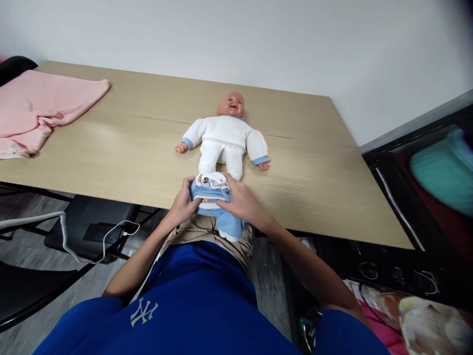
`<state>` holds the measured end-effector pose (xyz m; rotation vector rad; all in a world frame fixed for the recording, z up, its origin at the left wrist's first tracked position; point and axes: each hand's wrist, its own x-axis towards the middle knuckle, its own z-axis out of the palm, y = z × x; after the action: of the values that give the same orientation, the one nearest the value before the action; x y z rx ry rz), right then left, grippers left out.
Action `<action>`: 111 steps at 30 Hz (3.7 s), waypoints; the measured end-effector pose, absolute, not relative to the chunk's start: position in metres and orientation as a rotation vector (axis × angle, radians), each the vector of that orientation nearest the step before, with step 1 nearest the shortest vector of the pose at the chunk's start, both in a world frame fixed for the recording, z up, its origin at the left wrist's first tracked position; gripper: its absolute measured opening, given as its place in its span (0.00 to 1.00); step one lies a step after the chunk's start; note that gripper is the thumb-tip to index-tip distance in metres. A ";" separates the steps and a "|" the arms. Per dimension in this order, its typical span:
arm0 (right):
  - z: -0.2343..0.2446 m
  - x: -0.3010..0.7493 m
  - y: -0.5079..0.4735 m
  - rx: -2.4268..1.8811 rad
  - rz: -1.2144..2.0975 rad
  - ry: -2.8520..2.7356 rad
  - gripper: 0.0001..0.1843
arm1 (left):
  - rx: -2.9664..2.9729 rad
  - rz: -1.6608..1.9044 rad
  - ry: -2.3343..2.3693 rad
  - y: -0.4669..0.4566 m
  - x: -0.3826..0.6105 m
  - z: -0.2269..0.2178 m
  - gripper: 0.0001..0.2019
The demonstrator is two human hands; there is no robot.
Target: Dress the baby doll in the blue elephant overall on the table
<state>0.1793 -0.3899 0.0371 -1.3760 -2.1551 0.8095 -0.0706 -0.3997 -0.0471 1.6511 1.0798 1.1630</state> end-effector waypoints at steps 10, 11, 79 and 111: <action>0.039 0.182 -0.383 -1.281 0.912 -2.055 0.43 | 1.657 1.225 1.057 -0.397 -0.071 -0.047 0.29; 0.039 0.182 -0.383 -1.286 0.912 -2.060 0.43 | 1.668 1.230 1.044 -0.397 -0.071 -0.046 0.29; 0.042 0.224 -0.319 -1.098 0.905 -2.158 0.34 | 1.815 0.764 0.729 -0.291 -0.115 0.015 0.23; 0.048 0.258 -0.353 -1.115 1.410 -1.889 0.37 | 1.833 -0.039 0.273 -0.228 -0.004 0.092 0.23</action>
<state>0.2585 -0.3532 0.0478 -1.1147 -1.8886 1.4103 -0.0044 -0.2284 0.0918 1.8332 0.2725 -0.0386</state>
